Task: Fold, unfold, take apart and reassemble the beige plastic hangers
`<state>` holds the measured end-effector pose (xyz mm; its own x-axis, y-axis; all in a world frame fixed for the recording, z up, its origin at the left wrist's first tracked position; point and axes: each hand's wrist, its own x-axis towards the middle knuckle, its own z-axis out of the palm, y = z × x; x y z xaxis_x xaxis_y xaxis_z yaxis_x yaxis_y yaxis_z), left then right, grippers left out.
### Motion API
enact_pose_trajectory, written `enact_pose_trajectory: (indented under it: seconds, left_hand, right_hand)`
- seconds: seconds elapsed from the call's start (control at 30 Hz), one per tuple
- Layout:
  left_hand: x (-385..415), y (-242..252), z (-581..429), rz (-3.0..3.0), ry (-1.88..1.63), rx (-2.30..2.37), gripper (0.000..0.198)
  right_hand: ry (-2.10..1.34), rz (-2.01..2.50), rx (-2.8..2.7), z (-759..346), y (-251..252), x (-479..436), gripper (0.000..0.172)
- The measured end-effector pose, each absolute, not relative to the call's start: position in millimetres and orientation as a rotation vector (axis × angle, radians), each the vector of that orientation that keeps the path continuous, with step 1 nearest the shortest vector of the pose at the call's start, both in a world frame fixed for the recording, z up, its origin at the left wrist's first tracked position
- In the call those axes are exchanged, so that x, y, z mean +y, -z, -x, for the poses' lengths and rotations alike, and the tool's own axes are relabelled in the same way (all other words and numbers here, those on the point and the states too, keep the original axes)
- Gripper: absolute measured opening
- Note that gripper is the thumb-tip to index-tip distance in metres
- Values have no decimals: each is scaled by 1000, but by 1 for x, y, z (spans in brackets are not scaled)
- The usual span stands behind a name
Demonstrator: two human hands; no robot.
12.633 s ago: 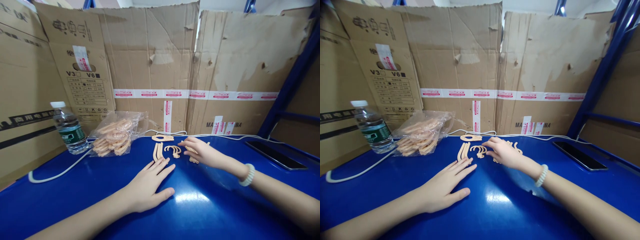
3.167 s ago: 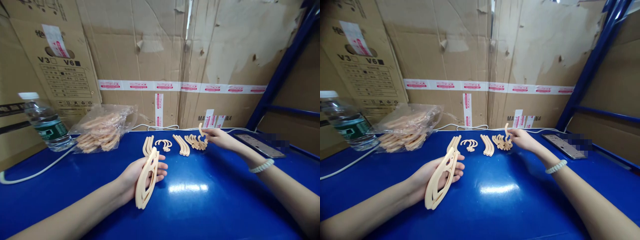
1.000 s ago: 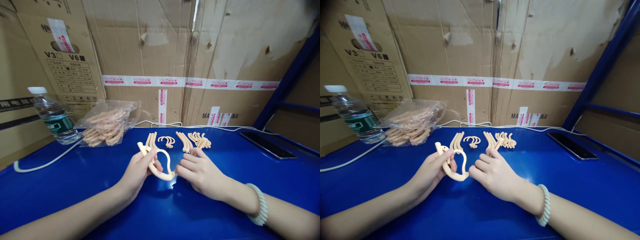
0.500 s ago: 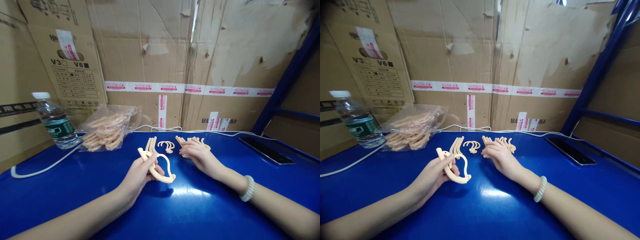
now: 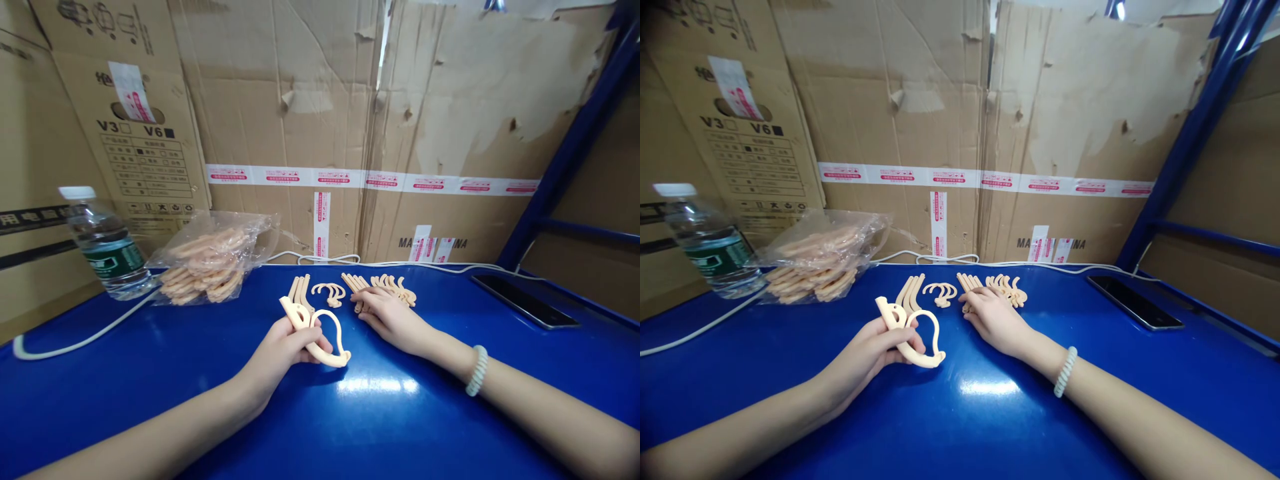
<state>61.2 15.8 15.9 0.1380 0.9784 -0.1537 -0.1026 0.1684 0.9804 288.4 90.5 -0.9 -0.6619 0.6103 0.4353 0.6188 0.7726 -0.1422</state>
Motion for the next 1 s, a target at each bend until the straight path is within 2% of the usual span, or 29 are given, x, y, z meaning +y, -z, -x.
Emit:
enact_pose_trajectory:
  seconds: [0.1, 0.43, 0.6, 0.73, 0.83, 0.9, 1.0]
  left_hand:
    - [16, -13, -59, -1066, -1054, 1085, 13]
    - [16, -8, -56, -1087, -1100, 1030, 29]
    - [17, -7, -56, -1098, -1164, 1038, 35]
    - [15, -6, -57, -1209, -1157, 1044, 36]
    - [13, -5, -58, -1302, -1146, 1034, 36]
    - [12, -4, -58, -1359, -1147, 1036, 35]
    - [13, -5, -57, -1441, -1159, 1053, 32]
  right_hand:
    - [21, 894, -2519, -290, 2, 90, 21]
    - [49, 866, -2516, -296, 8, 94, 27]
    - [116, 742, -2283, -289, -2, 72, 38]
    - [193, 447, -2351, -271, -16, 36, 37]
    - [361, 207, -2528, -260, -16, 20, 28]
    - [415, 141, -2595, -258, -13, 18, 23]
    - [353, 180, -2669, -260, -13, 20, 26]
